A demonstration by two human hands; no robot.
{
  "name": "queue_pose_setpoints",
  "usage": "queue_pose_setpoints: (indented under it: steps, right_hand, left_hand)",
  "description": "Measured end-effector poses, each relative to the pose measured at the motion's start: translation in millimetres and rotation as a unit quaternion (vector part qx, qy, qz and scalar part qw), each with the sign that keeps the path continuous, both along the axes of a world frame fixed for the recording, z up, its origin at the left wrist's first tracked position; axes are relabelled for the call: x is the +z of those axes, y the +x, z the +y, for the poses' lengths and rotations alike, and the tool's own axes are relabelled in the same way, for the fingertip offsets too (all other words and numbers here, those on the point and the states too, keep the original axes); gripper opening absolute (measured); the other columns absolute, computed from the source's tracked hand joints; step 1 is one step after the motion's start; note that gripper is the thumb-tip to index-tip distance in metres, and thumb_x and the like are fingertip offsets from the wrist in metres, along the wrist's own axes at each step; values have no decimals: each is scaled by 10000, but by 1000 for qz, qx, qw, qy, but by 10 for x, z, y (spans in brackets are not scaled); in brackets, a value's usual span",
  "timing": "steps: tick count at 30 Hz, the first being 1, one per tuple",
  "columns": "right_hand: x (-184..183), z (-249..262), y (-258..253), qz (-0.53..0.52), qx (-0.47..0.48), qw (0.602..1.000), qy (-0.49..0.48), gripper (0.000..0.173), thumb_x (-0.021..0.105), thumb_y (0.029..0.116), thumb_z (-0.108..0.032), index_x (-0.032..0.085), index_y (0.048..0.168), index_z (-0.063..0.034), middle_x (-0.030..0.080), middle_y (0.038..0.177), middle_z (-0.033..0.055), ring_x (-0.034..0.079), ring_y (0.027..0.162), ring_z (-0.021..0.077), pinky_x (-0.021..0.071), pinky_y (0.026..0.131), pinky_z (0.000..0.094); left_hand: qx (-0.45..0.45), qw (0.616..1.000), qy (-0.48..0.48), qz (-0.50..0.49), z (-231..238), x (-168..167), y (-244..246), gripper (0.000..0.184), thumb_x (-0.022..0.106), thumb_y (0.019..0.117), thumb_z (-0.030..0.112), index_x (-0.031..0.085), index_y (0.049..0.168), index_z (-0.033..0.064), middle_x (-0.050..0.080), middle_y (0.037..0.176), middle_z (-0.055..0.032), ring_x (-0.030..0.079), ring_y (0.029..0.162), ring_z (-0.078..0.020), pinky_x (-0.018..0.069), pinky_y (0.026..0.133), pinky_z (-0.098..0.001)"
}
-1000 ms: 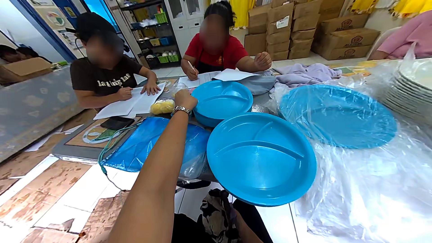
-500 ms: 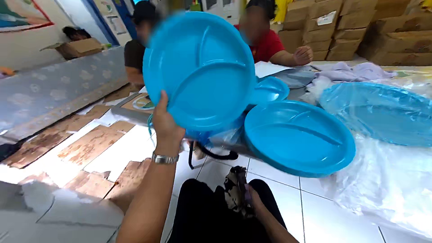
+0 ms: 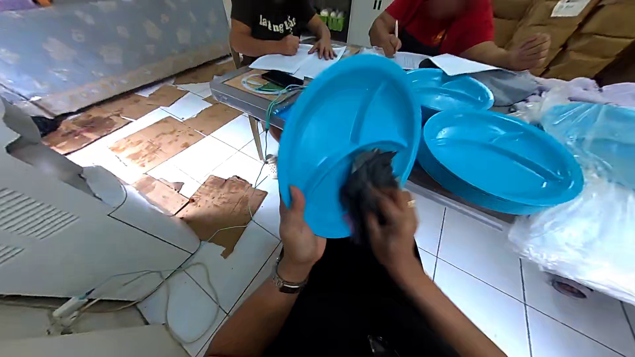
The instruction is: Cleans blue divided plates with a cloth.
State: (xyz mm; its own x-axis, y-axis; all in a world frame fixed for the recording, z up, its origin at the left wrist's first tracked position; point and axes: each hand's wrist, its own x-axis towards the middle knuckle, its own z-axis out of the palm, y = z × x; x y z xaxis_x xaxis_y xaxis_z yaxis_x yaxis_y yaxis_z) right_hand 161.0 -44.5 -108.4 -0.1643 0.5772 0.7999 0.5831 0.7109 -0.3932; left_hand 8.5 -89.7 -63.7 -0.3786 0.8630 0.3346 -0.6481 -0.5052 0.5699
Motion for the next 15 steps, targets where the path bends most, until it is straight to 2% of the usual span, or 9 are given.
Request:
queue_pose_setpoints:
  steps: [1, 2, 3, 4, 5, 6, 9, 12, 15]
  right_hand:
    - [3, -107, -154, -2, 39, 999, 7, 288, 630, 919, -155, 764, 1150, -49, 729, 1057, 161, 691, 990, 286, 567, 863, 441]
    - [24, -200, -276, -1, 78, 997, 24, 276, 618, 919, -138, 767, 1137, -54, 733, 1005, 136, 692, 946, 249, 570, 838, 389]
    - [51, -239, -346, 4, 109, 993, 48, 260, 606, 925, -126, 771, 1113, -53, 729, 954, 120, 675, 898, 223, 551, 811, 339]
    - [71, -220, -350, 4, 131, 989, 63, 245, 596, 939, -121, 773, 1095, -59, 718, 920, 111, 666, 873, 209, 544, 798, 315]
    - [72, -172, -306, -2, 144, 987, 66, 244, 584, 945, -121, 776, 1089, -76, 707, 904, 100, 655, 865, 203, 534, 793, 310]
    - [56, -119, -231, -16, 140, 988, 64, 253, 577, 942, -122, 783, 1088, -99, 705, 899, 86, 649, 861, 200, 523, 782, 316]
    - [-48, 97, 90, -50, 39, 996, 65, 256, 579, 933, -126, 795, 1069, -127, 739, 943, 94, 678, 893, 265, 540, 786, 418]
    - [-93, 296, 322, -58, -105, 990, 75, 263, 593, 912, -102, 795, 1080, -85, 729, 958, 140, 672, 889, 329, 527, 757, 464]
    - [-89, 176, 241, -46, -117, 990, 60, 283, 601, 919, -150, 782, 1110, -45, 720, 960, 155, 664, 884, 327, 529, 743, 453]
  left_hand:
    - [-2, 1000, -10, 4, 19, -23, 40, 341, 500, 1054, 420, 554, 1317, 209, 715, 1149, -3, 690, 1082, -136, 591, 929, -365]
    - [4, 999, -38, 12, 30, -35, 77, 306, 372, 1089, 361, 574, 1254, 201, 728, 1073, 20, 703, 1011, -97, 604, 869, -320]
    - [14, 997, -70, 15, 30, -36, 111, 370, 246, 1091, 275, 608, 1131, 204, 735, 961, 53, 709, 909, -49, 608, 788, -263]
    - [17, 996, -88, 15, 23, -31, 125, 439, 178, 1073, 219, 616, 1051, 198, 732, 891, 60, 706, 847, -34, 605, 744, -247]
    - [16, 995, -94, 14, 23, -16, 113, 462, 159, 1076, 222, 619, 1036, 191, 731, 872, 51, 708, 828, -42, 607, 732, -257]
    - [7, 996, -93, 13, 31, 5, 77, 461, 164, 1103, 277, 616, 1085, 188, 732, 910, 35, 712, 863, -65, 611, 761, -285]
    - [-10, 999, -36, -9, 100, 31, -87, 341, 348, 1100, 356, 597, 1263, 189, 725, 1123, -25, 701, 1064, -154, 597, 912, -391]
    - [-20, 999, -37, -20, 84, 13, -71, 311, 382, 1095, 349, 601, 1271, 215, 718, 1158, -21, 695, 1093, -159, 591, 933, -399]
    - [-17, 999, -36, -32, 80, 28, -3, 326, 370, 1098, 341, 601, 1273, 192, 721, 1147, -44, 701, 1083, -172, 596, 922, -407]
